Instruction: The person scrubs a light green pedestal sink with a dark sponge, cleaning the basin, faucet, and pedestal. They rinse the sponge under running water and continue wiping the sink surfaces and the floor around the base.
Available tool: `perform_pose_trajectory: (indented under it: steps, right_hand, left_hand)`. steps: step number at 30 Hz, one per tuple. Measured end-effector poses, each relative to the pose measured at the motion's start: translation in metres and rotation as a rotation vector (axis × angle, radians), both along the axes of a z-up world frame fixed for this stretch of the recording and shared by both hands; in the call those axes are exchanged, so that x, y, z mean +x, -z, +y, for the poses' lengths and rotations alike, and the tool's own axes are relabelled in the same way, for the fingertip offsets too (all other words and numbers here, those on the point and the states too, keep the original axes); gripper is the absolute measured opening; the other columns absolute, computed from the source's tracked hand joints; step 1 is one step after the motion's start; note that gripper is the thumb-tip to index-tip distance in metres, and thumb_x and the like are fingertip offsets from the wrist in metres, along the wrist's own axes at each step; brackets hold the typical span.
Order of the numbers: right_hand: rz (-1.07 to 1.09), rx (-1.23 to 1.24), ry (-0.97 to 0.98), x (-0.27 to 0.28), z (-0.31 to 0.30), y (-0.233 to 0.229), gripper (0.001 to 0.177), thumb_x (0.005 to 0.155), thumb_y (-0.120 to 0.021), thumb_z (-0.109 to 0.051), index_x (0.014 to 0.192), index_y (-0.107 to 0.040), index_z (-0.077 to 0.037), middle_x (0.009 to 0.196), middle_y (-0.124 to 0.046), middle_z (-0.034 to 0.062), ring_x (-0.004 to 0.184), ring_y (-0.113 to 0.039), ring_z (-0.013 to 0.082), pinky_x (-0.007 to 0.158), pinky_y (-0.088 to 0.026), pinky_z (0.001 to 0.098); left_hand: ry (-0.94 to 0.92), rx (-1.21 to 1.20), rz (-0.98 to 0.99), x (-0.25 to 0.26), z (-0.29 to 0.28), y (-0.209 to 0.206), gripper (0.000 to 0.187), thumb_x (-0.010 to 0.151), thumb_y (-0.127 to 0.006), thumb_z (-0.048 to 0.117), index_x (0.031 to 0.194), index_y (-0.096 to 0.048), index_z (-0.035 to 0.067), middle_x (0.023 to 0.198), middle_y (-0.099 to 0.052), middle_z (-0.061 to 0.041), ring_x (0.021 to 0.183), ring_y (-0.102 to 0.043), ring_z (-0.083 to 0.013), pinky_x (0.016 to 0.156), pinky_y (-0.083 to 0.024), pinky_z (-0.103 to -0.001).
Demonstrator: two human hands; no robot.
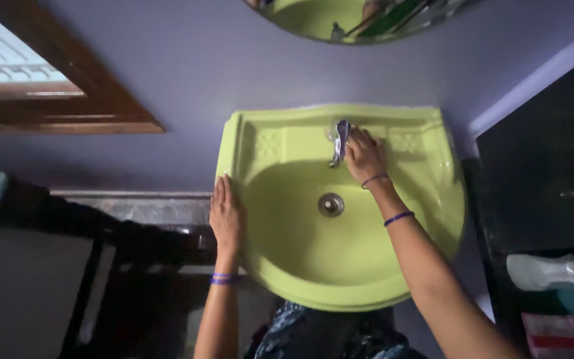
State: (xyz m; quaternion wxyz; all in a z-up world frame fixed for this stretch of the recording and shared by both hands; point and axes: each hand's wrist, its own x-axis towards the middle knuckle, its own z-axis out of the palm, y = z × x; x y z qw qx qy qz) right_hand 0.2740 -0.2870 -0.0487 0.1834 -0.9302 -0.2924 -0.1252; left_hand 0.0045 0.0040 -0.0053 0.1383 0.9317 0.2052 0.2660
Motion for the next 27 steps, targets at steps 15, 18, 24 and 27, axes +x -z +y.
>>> perform_pose_trajectory:
  steps: [15, 18, 24, 27]
  right_hand:
    - [-0.153, 0.140, 0.037, -0.042, 0.033, 0.045, 0.036, 0.101, -0.057, -0.018, 0.133, -0.062, 0.000, 0.149, -0.054, 0.0226, 0.144, -0.046, 0.0388, 0.120, -0.034, 0.0557]
    - [-0.163, 0.118, -0.019, -0.030, 0.009, 0.052, 0.039, 0.107, -0.053, -0.013, 0.142, -0.058, 0.003, 0.152, -0.054, 0.0230, 0.146, -0.046, 0.0367, 0.121, -0.036, 0.0537]
    - [-0.218, 0.160, 0.070, -0.012, -0.046, 0.045, 0.044, 0.107, -0.054, -0.015, 0.148, -0.054, 0.001, 0.154, -0.052, 0.0233, 0.144, -0.046, 0.0396, 0.119, -0.034, 0.0546]
    - [-0.207, 0.172, 0.136, -0.012, -0.052, 0.039, 0.043, 0.110, -0.056, -0.018, 0.149, -0.053, 0.001, 0.155, -0.051, 0.0231, 0.145, -0.043, 0.0423, 0.122, -0.032, 0.0553]
  left_hand:
    - [-0.052, -0.036, -0.019, 0.004, -0.009, -0.005, 0.050, 0.109, -0.046, 0.029, 0.149, -0.050, 0.000, 0.149, -0.054, -0.024, 0.137, -0.053, -0.0385, 0.114, -0.042, -0.047]
    - [-0.041, -0.087, -0.037, -0.001, -0.005, -0.006, 0.048, 0.108, -0.047, 0.028, 0.150, -0.051, 0.004, 0.150, -0.055, -0.023, 0.137, -0.054, -0.0377, 0.115, -0.043, -0.046]
    - [-0.038, -0.124, -0.013, -0.002, -0.006, -0.010, 0.047, 0.111, -0.047, 0.026, 0.153, -0.049, 0.005, 0.151, -0.054, -0.023, 0.138, -0.052, -0.0380, 0.116, -0.043, -0.045]
    - [-0.021, -0.122, -0.028, -0.001, -0.008, -0.010, 0.047, 0.113, -0.045, 0.025, 0.153, -0.048, 0.003, 0.152, -0.052, -0.024, 0.142, -0.050, -0.0379, 0.116, -0.042, -0.044]
